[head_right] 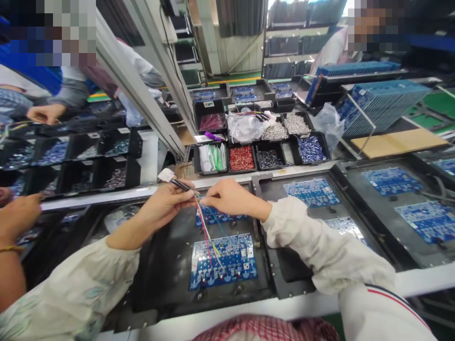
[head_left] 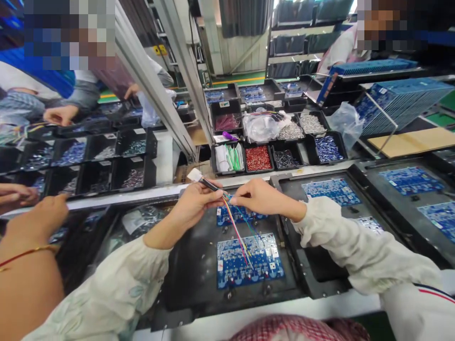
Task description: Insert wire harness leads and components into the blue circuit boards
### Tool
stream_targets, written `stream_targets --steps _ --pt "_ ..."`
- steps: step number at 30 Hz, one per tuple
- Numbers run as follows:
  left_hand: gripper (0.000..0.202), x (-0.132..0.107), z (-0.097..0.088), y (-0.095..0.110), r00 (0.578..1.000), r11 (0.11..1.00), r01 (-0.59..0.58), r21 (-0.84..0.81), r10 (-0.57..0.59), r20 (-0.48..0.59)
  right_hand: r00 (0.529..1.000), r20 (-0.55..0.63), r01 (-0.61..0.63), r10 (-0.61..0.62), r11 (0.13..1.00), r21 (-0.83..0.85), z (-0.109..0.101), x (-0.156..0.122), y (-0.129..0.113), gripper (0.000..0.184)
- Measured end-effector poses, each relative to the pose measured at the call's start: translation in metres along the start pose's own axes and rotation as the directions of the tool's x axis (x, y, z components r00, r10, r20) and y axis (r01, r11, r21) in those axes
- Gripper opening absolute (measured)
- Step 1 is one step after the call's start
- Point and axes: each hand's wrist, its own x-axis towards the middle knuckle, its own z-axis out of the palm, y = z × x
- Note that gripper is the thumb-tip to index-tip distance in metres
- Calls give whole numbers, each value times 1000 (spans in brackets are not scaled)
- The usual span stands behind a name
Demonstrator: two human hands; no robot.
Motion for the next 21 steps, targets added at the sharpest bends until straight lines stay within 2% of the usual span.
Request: stream_targets --steps 4,7,13,15,18,19,21 --pt "29 1 -7 -4 1000 1000 -7 -25 7 8 1000 -2 28 -29 998 -57 0 10 -1 22" --pt "28 3 -10 -9 1000 999 28 -41 -28 0 1000 -17 20 -21 997 -69 5 16 0 22" --pt "26 -1 -21 -14 995 993 103 -54 -103 -11 1000 -26 12 -18 977 -214 4 18 -2 22" --pt "25 -7 -29 -12 995 994 101 -41 -101 -4 995 87 55 -38 979 -195 2 12 -2 17" --pt "24 -18 -44 -8 996 996 93 -12 -93 4 938 346 35 -2 995 -88 5 8 1 12" --pt "25 -20 -49 -7 996 996 91 -3 -91 -3 939 343 5 21 997 -74 9 11 3 12" --pt "25 -21 -58 -7 996 997 74 7 -74 -45 988 148 -31 43 996 -84 21 25 11 15"
